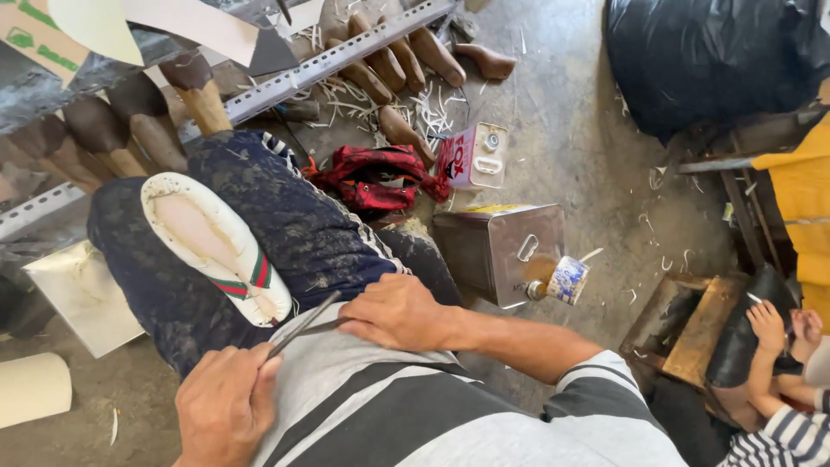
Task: A person in a workshop trims the edges of a shoe sole with a knife and hammers it into shape on a last.
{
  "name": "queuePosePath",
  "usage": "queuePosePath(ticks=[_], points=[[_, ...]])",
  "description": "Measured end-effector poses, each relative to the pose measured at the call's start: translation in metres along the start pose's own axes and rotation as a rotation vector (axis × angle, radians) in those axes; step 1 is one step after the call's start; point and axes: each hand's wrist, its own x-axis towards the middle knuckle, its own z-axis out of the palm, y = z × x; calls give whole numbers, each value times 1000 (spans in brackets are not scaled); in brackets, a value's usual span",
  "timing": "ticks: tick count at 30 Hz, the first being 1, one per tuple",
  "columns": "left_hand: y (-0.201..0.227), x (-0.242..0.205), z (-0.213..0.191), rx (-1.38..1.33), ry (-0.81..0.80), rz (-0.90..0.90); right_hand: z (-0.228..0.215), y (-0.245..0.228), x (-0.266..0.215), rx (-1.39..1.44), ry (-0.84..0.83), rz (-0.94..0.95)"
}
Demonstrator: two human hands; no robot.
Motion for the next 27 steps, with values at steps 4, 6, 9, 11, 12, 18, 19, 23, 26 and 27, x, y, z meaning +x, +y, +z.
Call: queuePosePath(ticks=[4, 6, 9, 11, 12, 18, 19, 23, 26, 27], points=[[-5, 7, 7, 60, 4, 97, -46, -17, 24, 840, -119, 836], [-21, -1, 9, 134, 34, -4, -64, -22, 30, 636, -538, 611], [-15, 5, 5, 122, 11, 13, -34, -8, 15, 104, 126, 139], [-8, -1, 6, 65, 14, -34, -33, 0, 24, -33, 151, -17], [-7, -1, 8, -13, 13, -65, -32, 7, 32, -183, 184, -155], [-9, 9, 12, 19, 84, -56, -55, -2, 46, 790, -353, 756], [-12, 8, 13, 49, 99, -70, -55, -3, 42, 796, -372, 723], [-9, 9, 14, 45, 96, -75, -46, 14, 40, 137, -97, 132], [-4, 14, 10, -28, 96, -43, -24, 27, 31, -31, 74, -63], [-4, 16, 9, -57, 96, -37, -17, 31, 25, 32, -53, -14]])
